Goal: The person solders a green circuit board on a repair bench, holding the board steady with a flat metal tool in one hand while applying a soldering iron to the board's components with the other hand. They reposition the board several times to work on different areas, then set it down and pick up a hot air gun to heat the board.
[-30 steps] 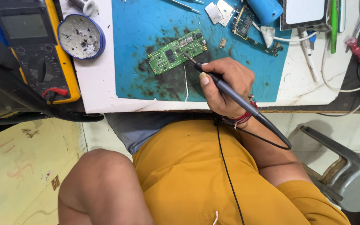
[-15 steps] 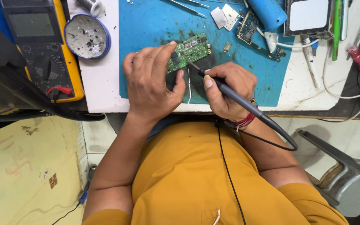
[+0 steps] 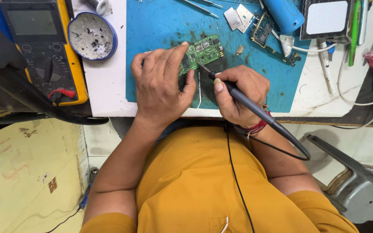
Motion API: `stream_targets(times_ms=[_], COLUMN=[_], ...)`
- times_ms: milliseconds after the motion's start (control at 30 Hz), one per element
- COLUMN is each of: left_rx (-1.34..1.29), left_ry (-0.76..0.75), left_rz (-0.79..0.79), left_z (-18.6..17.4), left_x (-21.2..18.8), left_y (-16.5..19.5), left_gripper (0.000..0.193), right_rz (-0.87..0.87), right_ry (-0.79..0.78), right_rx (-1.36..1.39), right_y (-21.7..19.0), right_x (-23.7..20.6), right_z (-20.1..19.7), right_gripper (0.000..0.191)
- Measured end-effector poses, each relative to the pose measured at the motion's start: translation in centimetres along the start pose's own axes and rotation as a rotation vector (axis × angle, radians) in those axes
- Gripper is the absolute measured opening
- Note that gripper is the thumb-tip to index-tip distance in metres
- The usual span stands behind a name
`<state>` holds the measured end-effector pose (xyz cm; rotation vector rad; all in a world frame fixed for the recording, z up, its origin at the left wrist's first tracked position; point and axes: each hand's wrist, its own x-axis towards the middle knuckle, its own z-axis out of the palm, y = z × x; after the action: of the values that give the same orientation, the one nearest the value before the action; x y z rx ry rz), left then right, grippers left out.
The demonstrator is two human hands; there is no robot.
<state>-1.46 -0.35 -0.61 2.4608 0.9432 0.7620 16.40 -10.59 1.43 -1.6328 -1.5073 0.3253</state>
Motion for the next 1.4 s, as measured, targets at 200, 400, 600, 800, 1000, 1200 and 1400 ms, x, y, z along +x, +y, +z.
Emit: stream_targets(times_ms=[200, 400, 600, 800, 1000, 1200, 1400], left_rx=[-0.011, -0.030, -0.074, -0.068, -0.005, -0.004, 0.010], left_ry=[-0.006, -0.019, -0.044, -0.047, 0.039, 0.017, -0.114], left_rz=[0.002, -0.005, 0.009, 0.027, -0.062, -0.045, -0.042], left_z=[0.0, 0.0, 0.1, 0.2, 0.2, 0.0, -0.1], left_x=[0.0, 0.2, 0.3, 0.3, 0.1, 0.2, 0.4], left_y=[0.0, 0.0, 0.0, 0.1, 0.1, 0.2, 0.2], left_gripper=[0.056, 0.057, 0.053, 0.045, 0.045, 0.064, 0.107], right_rz=[-0.016, -0.033, -0.088, -0.087, -0.012, 0.119, 0.028], right_ry=[-0.007, 0.040, 0.001, -0.095, 0.003, 0.219, 0.118], right_rx=[0.001, -0.006, -0.239, -0.399, -0.292, 0.091, 0.091], right_y=[0.2, 0.2, -0.6, -1.1, -0.7, 1.0, 1.1], right_x=[0.0, -0.1, 1.3, 1.9, 0.2, -0.7, -1.5], right_z=[0.0, 0.1, 0.3, 0.8, 0.5, 1.2, 0.1], right_gripper=[0.006, 0.006, 0.030, 0.037, 0.032, 0.030, 0.013])
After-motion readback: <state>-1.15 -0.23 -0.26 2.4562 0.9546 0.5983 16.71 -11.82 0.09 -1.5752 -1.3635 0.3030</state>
